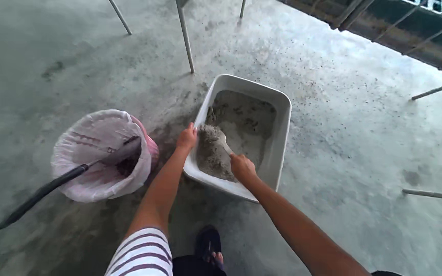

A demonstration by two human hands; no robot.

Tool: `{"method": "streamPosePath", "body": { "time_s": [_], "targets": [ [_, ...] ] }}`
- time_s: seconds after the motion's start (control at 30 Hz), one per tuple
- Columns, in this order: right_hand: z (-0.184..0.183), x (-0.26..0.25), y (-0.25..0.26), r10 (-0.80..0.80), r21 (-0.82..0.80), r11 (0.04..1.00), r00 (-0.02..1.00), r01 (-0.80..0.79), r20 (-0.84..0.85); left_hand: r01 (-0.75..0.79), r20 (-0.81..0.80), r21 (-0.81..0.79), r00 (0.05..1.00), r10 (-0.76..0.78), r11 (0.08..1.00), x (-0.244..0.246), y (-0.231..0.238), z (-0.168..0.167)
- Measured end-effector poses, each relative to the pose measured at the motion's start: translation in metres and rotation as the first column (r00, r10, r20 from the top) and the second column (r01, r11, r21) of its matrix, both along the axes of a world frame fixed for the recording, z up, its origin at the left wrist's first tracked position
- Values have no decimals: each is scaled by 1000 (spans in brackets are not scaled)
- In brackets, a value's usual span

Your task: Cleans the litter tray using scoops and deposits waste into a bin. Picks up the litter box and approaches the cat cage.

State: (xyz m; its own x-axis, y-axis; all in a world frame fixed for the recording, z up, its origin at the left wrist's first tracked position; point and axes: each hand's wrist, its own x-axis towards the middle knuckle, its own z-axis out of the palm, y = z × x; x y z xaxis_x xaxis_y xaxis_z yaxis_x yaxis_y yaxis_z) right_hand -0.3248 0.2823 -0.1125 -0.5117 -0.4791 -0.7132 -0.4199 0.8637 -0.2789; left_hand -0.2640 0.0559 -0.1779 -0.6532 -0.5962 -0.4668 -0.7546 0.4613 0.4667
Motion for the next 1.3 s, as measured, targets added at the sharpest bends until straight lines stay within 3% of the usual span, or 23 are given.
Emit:
{"method": "streamPosePath", "body": {
  "time_s": [0.1,0.2,0.27,0.33,0.4,0.63,0.73,0.8,0.83,0.93,1.0,1.07,1.13,1.23,1.3],
  "targets": [
    [18,-36,-21,-42,-87,995,998,46,42,7,54,-3,999,-7,1000,0,-3,11],
    [54,-60,52,134,75,988,991,-134,9,0,84,-16,996,1,1000,2,-5,6],
    [74,-60,114,305,253,920,952,-300,21,-6,81,-33,997,9,999,1,-6,3],
    [71,-55,161,435,337,836,897,-433,75,-17,78,-34,997,19,999,0,-6,2],
    [56,-43,173,481,325,807,868,-494,126,-31,72,-17,997,32,999,0,-3,1],
    [1,18,75,347,102,931,936,-352,58,-72,-3,32,997,72,997,2,-1,0],
    [-18,22,34,53,-136,990,994,-40,93,-80,-9,42,997,81,996,3,-4,3],
    [-15,1,43,-151,-252,948,970,197,188,-77,-6,42,997,77,996,4,-3,2],
    [-6,-14,57,-191,-254,937,960,241,206,-77,-18,40,997,78,996,5,-2,0],
    [30,-40,116,-30,-110,993,994,42,107,-84,-57,48,995,86,995,5,-3,2],
    [43,-21,136,145,92,984,985,-153,88,-102,-45,79,993,105,992,4,2,5],
    [34,11,126,238,192,949,968,-250,83,-117,-10,91,993,118,989,3,9,4],
    [13,26,85,226,148,963,974,-227,25,-131,2,87,991,131,988,2,13,5],
    [-3,14,16,34,-38,999,999,-33,14,-150,-13,104,988,152,983,4,15,7],
    [8,0,20,-68,-114,990,993,79,97,-154,-27,121,987,158,981,8,18,4]
  ]
}}
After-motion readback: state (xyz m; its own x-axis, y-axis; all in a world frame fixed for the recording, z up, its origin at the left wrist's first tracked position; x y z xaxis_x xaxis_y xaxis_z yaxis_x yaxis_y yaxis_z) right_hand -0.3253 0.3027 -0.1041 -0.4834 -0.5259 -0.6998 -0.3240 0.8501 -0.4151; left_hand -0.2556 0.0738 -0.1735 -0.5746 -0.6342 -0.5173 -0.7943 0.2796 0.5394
